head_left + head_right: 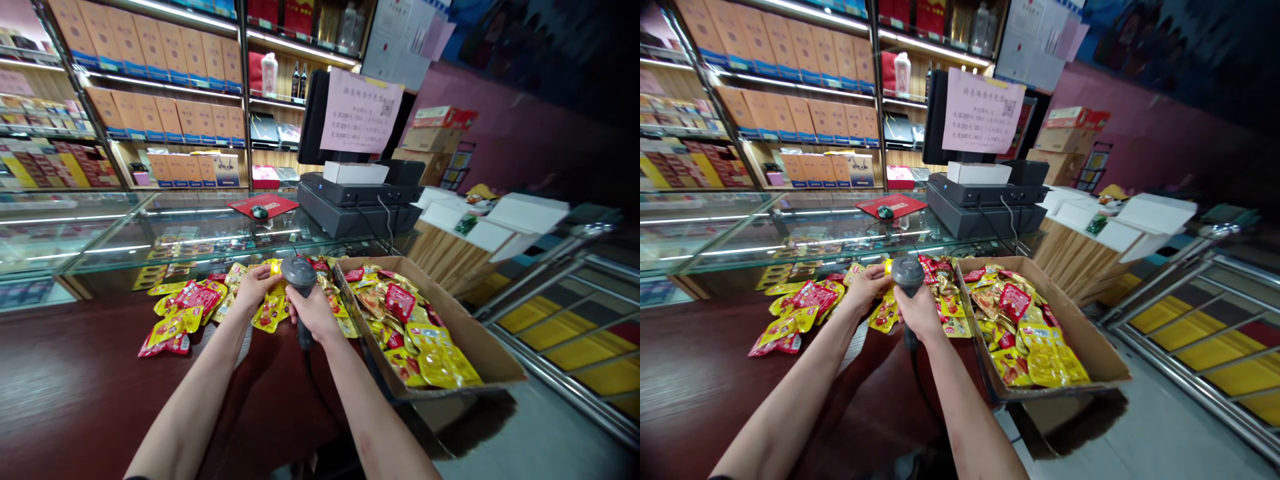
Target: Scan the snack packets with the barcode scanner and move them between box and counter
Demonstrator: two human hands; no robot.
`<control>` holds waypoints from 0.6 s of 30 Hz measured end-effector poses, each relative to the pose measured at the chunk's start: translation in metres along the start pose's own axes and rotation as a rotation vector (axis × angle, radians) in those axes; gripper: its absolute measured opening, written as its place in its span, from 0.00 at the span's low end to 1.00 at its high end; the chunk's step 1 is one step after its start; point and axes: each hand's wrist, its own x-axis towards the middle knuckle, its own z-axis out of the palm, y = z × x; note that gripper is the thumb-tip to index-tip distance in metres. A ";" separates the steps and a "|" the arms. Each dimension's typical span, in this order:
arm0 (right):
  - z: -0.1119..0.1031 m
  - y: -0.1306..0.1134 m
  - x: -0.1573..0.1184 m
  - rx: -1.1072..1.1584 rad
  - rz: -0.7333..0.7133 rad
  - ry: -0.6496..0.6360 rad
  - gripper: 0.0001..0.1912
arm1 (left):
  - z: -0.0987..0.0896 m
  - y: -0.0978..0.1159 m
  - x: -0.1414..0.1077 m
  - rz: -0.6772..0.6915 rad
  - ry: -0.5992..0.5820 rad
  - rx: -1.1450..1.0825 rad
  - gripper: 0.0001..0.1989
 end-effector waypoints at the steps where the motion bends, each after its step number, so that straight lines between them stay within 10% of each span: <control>1: 0.000 0.000 0.000 0.006 0.002 0.000 0.11 | 0.000 0.000 0.000 -0.009 0.007 -0.004 0.22; 7: -0.008 0.003 0.007 0.069 -0.201 0.228 0.12 | 0.003 0.006 -0.002 -0.091 0.007 -0.028 0.24; 18: -0.054 -0.027 -0.001 0.407 0.065 0.253 0.13 | 0.062 0.033 -0.018 -0.410 -0.285 -0.240 0.40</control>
